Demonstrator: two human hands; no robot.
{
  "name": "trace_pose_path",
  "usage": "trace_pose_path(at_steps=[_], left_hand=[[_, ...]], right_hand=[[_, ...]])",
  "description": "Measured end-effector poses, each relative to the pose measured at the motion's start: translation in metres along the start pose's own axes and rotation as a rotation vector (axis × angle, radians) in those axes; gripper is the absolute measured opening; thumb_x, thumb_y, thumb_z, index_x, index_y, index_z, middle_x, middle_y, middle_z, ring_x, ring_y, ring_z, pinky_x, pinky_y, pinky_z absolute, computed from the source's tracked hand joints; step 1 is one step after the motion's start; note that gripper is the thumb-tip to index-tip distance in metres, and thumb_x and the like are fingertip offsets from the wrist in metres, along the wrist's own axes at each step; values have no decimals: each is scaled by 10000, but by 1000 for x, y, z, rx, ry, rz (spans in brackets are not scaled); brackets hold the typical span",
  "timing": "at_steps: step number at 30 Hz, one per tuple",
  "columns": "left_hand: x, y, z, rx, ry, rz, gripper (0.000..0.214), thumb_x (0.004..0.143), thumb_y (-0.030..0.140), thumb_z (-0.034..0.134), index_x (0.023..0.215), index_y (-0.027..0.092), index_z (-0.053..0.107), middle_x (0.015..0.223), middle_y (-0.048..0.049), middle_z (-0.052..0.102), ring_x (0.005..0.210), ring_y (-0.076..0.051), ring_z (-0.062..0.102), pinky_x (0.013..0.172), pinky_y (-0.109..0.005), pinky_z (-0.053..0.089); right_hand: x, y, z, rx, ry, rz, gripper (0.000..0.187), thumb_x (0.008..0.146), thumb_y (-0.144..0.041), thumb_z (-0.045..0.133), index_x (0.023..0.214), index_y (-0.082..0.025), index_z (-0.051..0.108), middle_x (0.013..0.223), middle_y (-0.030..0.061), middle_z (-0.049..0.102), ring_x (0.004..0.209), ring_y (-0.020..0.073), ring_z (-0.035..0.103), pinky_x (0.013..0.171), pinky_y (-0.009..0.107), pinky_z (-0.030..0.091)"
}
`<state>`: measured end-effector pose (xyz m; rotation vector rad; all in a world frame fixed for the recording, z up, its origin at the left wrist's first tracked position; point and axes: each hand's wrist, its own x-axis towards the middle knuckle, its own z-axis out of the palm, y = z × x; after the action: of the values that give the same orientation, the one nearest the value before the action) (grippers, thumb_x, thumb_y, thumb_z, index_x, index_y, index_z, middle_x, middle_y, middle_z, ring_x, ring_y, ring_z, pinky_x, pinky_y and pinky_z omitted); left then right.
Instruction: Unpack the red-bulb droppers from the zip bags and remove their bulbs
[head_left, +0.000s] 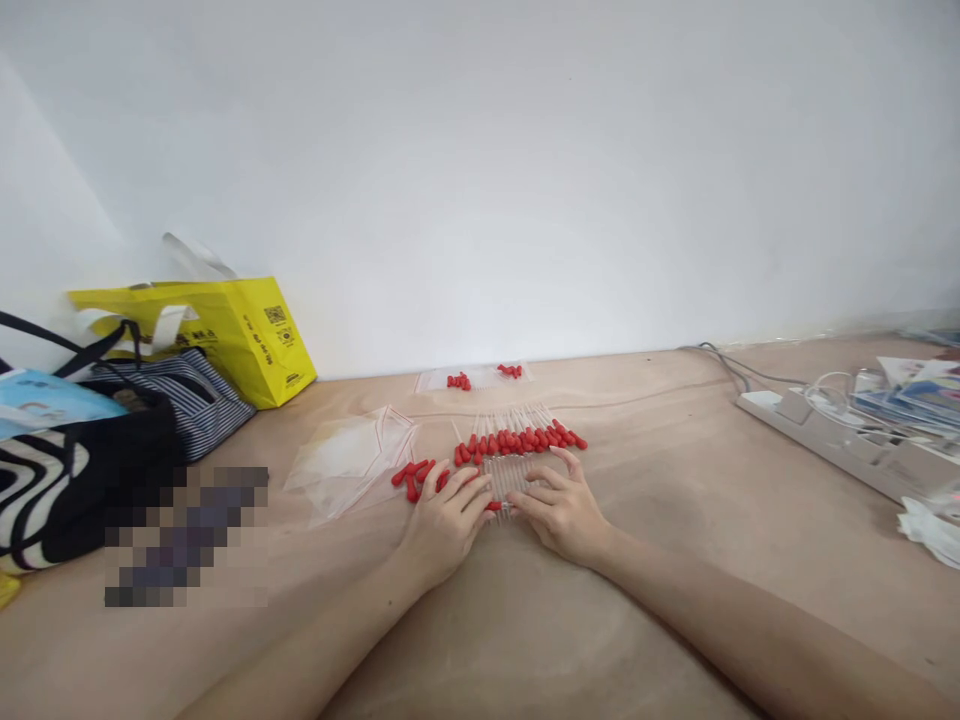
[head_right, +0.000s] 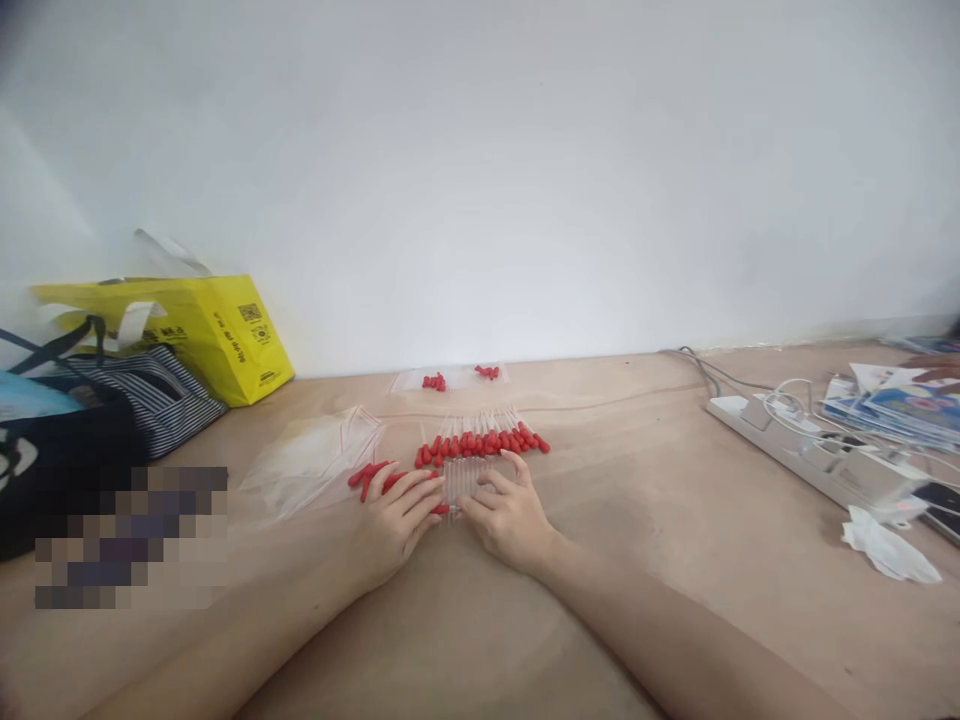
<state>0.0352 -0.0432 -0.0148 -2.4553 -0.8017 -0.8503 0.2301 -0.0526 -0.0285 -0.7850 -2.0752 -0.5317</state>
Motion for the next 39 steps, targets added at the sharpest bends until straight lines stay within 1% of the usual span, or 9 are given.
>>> trace_pose_path(at_steps=[4,10,16,20,28,31,34,36,39], left_hand=[[-1,-1,-2,-19,-2,25,158,847,206,444,840,229,600,967,29,668,987,-184,546,1008,-492,126],[0,-3,-9,-80,-61,60,186,833,176,441,738,217,595,948,26,675,1039,-197,528,1011,-566,19],[1,-5,-11,-116,-142,74,209,828,157,422,713,216,586,988,23,661,1098,-203,488,998,-596,14],[2,-3,-15,-88,-194,86,245,832,123,388,730,213,592,1010,1,654,1119,-214,469,976,-623,59],[-3,-7,-13,-91,-181,78,270,836,123,355,739,214,590,1027,-18,647,1123,-218,461,971,-602,88],[-11,-15,-18,-77,-115,21,248,838,144,357,781,215,588,1003,-19,653,1075,-224,494,960,-573,148],[-19,-26,-27,-74,-44,-73,215,852,221,380,814,216,592,866,-23,662,888,-193,567,887,-452,320],[-21,-35,-31,-59,-34,-184,212,851,266,389,828,209,592,788,-30,642,774,-172,571,771,-356,398],[-17,-52,-33,-42,-64,-435,207,824,331,425,892,194,564,760,-31,633,722,-172,575,689,-313,417]], right_hand=[[-1,1,-2,27,3,-16,114,815,-213,491,780,-214,600,546,-42,607,739,125,535,964,423,190],[-2,1,-3,44,-23,-29,126,819,-208,479,754,-216,587,501,-49,576,742,125,530,955,426,195],[-1,-1,-6,59,-35,-33,122,818,-201,479,751,-208,580,504,-47,571,760,125,531,953,423,199],[-2,-1,-7,66,-64,-14,136,822,-199,467,752,-212,582,519,-44,581,756,121,532,949,410,210],[-4,1,-9,91,-53,0,165,824,-200,447,756,-214,597,533,-29,584,743,133,524,920,409,250],[-13,13,-18,74,-40,86,171,824,-199,439,786,-200,606,562,-6,584,704,144,515,831,372,336],[-23,30,-23,40,-53,280,211,839,-196,404,909,-190,603,684,30,606,658,143,519,684,300,400],[-28,39,-21,54,-82,395,246,844,-188,376,965,-185,590,745,48,591,662,144,538,628,268,426],[-31,43,-11,79,-149,476,281,826,-144,357,988,-185,583,743,48,557,661,148,552,600,251,456]])
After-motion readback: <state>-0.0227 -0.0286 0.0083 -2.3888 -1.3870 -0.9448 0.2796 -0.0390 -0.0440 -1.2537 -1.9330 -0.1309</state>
